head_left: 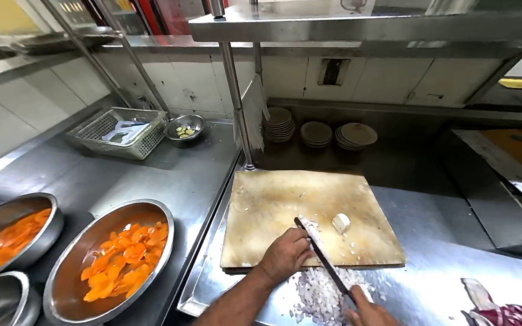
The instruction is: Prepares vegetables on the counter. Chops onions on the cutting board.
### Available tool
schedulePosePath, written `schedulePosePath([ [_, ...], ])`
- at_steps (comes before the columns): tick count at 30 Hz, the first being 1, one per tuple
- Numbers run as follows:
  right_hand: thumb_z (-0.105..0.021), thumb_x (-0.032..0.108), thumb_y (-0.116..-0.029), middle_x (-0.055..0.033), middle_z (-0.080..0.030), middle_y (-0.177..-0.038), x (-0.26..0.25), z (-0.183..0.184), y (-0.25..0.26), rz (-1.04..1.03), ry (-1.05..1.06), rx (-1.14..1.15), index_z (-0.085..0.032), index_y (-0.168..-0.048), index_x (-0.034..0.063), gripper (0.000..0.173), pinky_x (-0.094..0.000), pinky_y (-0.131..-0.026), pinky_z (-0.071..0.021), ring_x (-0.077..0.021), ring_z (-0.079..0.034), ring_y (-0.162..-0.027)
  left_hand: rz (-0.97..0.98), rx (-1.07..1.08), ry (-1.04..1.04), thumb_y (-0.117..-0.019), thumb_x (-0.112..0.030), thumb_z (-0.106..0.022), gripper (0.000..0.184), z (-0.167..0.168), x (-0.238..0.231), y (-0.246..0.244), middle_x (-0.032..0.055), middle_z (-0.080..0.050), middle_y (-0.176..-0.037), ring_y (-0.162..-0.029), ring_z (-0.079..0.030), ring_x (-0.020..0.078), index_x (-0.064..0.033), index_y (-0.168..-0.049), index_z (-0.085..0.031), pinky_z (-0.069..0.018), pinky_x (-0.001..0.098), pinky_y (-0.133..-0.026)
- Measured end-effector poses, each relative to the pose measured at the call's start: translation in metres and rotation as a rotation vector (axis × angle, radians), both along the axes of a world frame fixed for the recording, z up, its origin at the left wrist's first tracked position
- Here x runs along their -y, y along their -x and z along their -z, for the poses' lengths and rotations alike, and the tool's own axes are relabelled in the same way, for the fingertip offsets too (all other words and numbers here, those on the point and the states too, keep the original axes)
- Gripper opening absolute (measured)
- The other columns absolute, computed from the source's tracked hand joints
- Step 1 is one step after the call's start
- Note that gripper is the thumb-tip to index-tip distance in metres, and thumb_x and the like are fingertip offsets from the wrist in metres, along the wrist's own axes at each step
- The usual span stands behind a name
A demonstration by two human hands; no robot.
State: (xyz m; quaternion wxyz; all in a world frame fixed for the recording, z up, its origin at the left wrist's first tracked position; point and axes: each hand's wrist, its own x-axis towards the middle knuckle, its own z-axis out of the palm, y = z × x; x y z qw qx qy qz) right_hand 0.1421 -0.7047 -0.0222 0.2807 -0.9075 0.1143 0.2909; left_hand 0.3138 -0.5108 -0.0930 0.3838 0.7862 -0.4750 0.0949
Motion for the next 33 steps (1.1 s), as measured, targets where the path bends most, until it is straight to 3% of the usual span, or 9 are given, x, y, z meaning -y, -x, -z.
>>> schedulePosePath([
  [5, -0.047, 0.033, -0.1085, -0.0248, -0.07, -0.097, -0.013, 0.026, -0.023, 0.02, 0.015, -0.011, -0.044, -0.14, 0.0019, 0.044, -0.0599, -0.083, -0.0556, -0.0448, -0.071, -0.094, -0.008, -0.025, -0.022, -0.0984, -0.018, -0.066, 0.017, 0.0, 0.0, 0.002, 0.017, -0.069, -0.116, -0.113, -0.068, 0.0269, -0.002, -0.103, -0.072, -0.0546, 0.0336, -0.101],
  [8, -0.047, 0.034, -0.1087, -0.0257, -0.07, -0.1, -0.013, 0.022, -0.023, 0.024, 0.037, -0.028, -0.044, -0.142, 0.0029, 0.045, -0.0608, -0.085, -0.0551, -0.0455, -0.071, -0.097, 0.006, -0.047, -0.043, -0.0971, -0.016, -0.068, 0.021, -0.003, 0.002, 0.002, 0.0173, -0.069, -0.12, -0.116, -0.066, 0.028, -0.0034, -0.114, -0.072, -0.0533, 0.0355, -0.104],
  [12, -0.046, 0.034, -0.109, -0.0253, -0.071, -0.102, -0.016, 0.001, -0.018, 0.007, 0.069, -0.053, -0.044, -0.142, 0.0033, 0.045, -0.0602, -0.087, -0.0548, -0.045, -0.071, -0.099, 0.034, -0.06, -0.059, -0.0979, -0.015, -0.067, 0.024, -0.005, 0.0, 0.001, 0.0191, -0.067, -0.124, -0.119, -0.065, 0.0289, -0.0024, -0.117, -0.071, -0.0527, 0.0363, -0.105],
  [16, -0.047, 0.031, -0.1084, -0.0256, -0.07, -0.096, -0.004, -0.042, -0.006, 0.022, 0.079, -0.016, -0.046, -0.139, 0.0022, 0.042, -0.062, -0.082, -0.0546, -0.0461, -0.07, -0.093, -0.022, -0.099, -0.032, -0.0953, -0.022, -0.072, 0.049, -0.005, 0.002, 0.002, 0.0212, -0.051, -0.15, -0.118, -0.065, 0.0292, -0.0131, -0.142, -0.06, -0.055, 0.0382, -0.101],
  [18, -0.047, 0.032, -0.1088, -0.0252, -0.07, -0.097, -0.001, -0.042, -0.006, 0.056, 0.101, -0.031, -0.045, -0.141, 0.0027, 0.043, -0.0612, -0.083, -0.0548, -0.0454, -0.071, -0.095, -0.043, -0.125, -0.085, -0.0955, -0.026, -0.071, 0.054, -0.007, 0.004, 0.0, 0.018, -0.043, -0.158, -0.121, -0.063, 0.0294, -0.0151, -0.147, -0.057, -0.0531, 0.0391, -0.103],
  [22, -0.046, 0.031, -0.1089, -0.0252, -0.07, -0.103, -0.002, 0.005, -0.017, 0.148, 0.096, -0.059, -0.04, -0.146, 0.0041, 0.046, -0.059, -0.087, -0.0554, -0.0434, -0.071, -0.099, 0.021, -0.217, -0.223, -0.0995, -0.028, -0.065, 0.038, -0.014, 0.003, -0.007, 0.0144, -0.054, -0.15, -0.137, -0.052, 0.0322, -0.0086, -0.133, -0.067, -0.0412, 0.0452, -0.115],
  [25, -0.048, 0.032, -0.1087, -0.0253, -0.069, -0.105, 0.01, -0.007, -0.02, 0.108, 0.079, -0.072, -0.038, -0.149, 0.0055, 0.05, -0.0598, -0.087, -0.0551, -0.0427, -0.07, -0.098, 0.077, -0.208, -0.253, -0.1049, -0.026, -0.056, 0.035, -0.017, -0.01, -0.009, 0.0155, -0.059, -0.145, -0.14, -0.051, 0.0285, -0.0051, -0.131, -0.068, -0.0384, 0.0399, -0.119],
  [28, -0.047, 0.034, -0.1088, -0.0254, -0.069, -0.103, 0.0, -0.037, -0.014, 0.052, 0.125, -0.12, -0.04, -0.146, 0.0061, 0.047, -0.0607, -0.086, -0.0547, -0.0447, -0.07, -0.099, 0.099, -0.11, -0.238, -0.1085, -0.023, -0.048, 0.034, -0.013, -0.023, -0.008, 0.0164, -0.064, -0.138, -0.135, -0.057, 0.0275, -0.004, -0.125, -0.07, -0.0429, 0.0381, -0.116],
  [33, -0.047, 0.033, -0.1086, -0.0248, -0.07, -0.104, -0.017, 0.009, -0.024, 0.094, 0.102, -0.06, -0.039, -0.149, 0.0057, 0.049, -0.0598, -0.086, -0.0556, -0.0428, -0.071, -0.097, 0.088, 0.085, -0.165, -0.1064, -0.02, -0.053, 0.028, 0.0, -0.023, -0.004, 0.0137, -0.072, -0.123, -0.12, -0.068, 0.0261, -0.0032, -0.112, -0.075, -0.0518, 0.0379, -0.107],
])
